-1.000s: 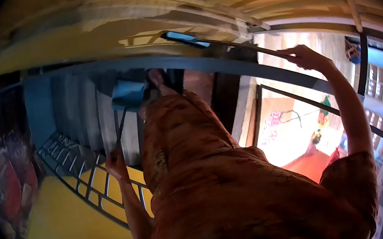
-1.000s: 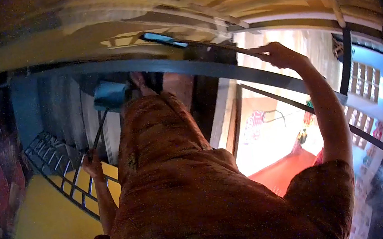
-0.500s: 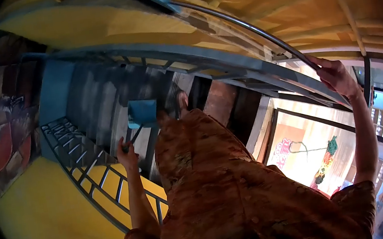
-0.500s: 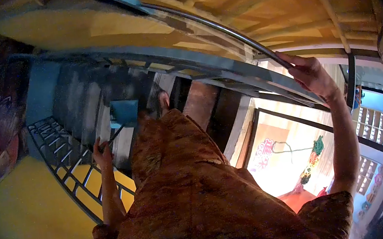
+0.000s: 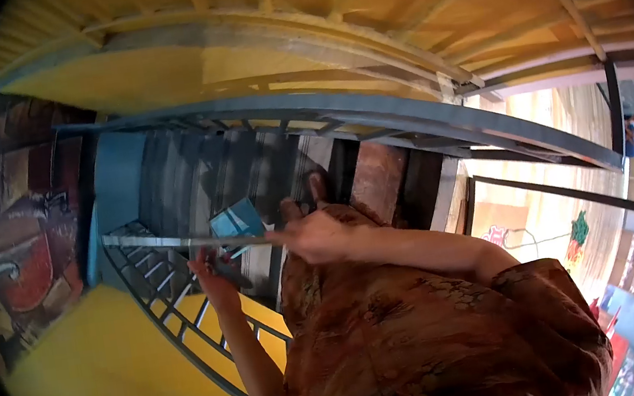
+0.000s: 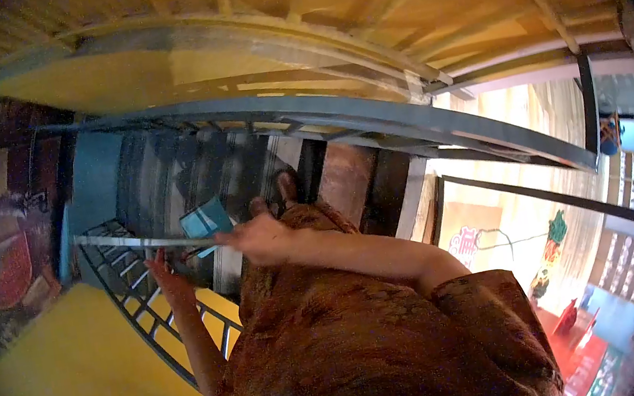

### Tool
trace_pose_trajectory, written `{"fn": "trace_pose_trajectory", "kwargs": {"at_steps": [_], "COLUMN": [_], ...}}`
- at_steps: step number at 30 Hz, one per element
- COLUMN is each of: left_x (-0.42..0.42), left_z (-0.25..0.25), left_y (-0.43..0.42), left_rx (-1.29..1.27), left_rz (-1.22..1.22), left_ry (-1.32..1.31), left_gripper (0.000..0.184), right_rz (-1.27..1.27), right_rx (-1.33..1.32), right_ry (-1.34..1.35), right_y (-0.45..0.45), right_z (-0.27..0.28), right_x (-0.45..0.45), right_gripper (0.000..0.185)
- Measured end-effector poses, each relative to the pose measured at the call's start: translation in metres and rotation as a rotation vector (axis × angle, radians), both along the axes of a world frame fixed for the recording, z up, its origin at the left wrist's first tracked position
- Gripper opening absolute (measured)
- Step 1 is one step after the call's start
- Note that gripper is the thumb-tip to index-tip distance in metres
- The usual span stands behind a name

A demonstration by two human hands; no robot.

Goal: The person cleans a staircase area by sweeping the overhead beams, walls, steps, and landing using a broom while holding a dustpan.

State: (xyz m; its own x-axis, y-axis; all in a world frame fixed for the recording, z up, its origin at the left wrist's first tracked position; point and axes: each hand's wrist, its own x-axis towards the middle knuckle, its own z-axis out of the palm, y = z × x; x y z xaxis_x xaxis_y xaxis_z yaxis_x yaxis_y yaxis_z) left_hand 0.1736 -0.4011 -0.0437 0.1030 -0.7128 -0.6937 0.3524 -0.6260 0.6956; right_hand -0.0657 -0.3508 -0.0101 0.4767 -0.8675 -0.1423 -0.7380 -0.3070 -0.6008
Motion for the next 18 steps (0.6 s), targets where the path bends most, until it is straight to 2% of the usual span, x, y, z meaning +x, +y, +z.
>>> {"fn": "trace_pose_trajectory", "kwargs": {"at_steps": [1,2,4,5,6,8,9,11,12,13,15,17,18], "left_x": [0.003,-0.005,0.029,0.034,0.035,0.031,0.031,0.021,0.055,0.072,0.087,0.063,0.052], "left_z": [-0.007,0.000,-0.051,-0.065,-0.073,-0.076,-0.078,-0.065,-0.100,-0.114,-0.129,-0.102,-0.094], "left_y": [-0.002,-0.004,0.002,0.004,0.006,0.010,0.010,0.007,0.008,0.008,0.007,0.003,0.001], "left_rx": [-0.051,0.043,0.053,0.050,0.054,0.088,0.098,0.182,0.153,0.159,0.119,0.104,0.083], "left_rz": [0.019,0.083,0.146,0.211,0.183,0.418,0.401,0.459,0.455,0.451,0.434,0.451,0.475], "left_ry": [-0.001,-0.137,-0.187,-0.232,-0.237,-0.116,-0.123,-0.103,-0.114,-0.122,-0.169,-0.195,-0.218], "left_gripper": [0.058,0.054,0.044,0.041,0.041,0.035,0.035,0.031,0.030,0.030,0.030,0.029,0.028], "right_rz": [0.037,0.013,0.176,0.149,0.192,0.227,0.211,0.042,-0.040,-0.045,-0.388,-0.643,-0.781], "right_rx": [-0.001,-0.001,0.061,0.065,0.093,0.156,0.167,-0.175,-0.210,-0.202,-0.280,-0.177,-0.121], "right_ry": [0.005,0.007,-0.037,-0.040,-0.062,-0.060,-0.066,-0.187,-0.224,-0.229,-0.553,-0.697,-0.687], "right_y": [0.000,-0.001,-0.004,-0.008,-0.011,-0.012,-0.009,-0.007,-0.007,-0.009,-0.007,0.004,0.012], "right_z": [-0.002,-0.004,-0.009,-0.011,-0.012,-0.010,-0.013,-0.011,-0.008,0.000,0.006,-0.007,-0.020], "right_x": [0.009,0.014,0.022,0.022,0.023,0.029,0.034,0.040,0.036,0.025,-0.007,-0.043,-0.060], "right_gripper": [0.055,0.055,0.058,0.058,0.058,0.055,0.055,0.052,0.042,0.042,0.027,0.016,0.013]}}
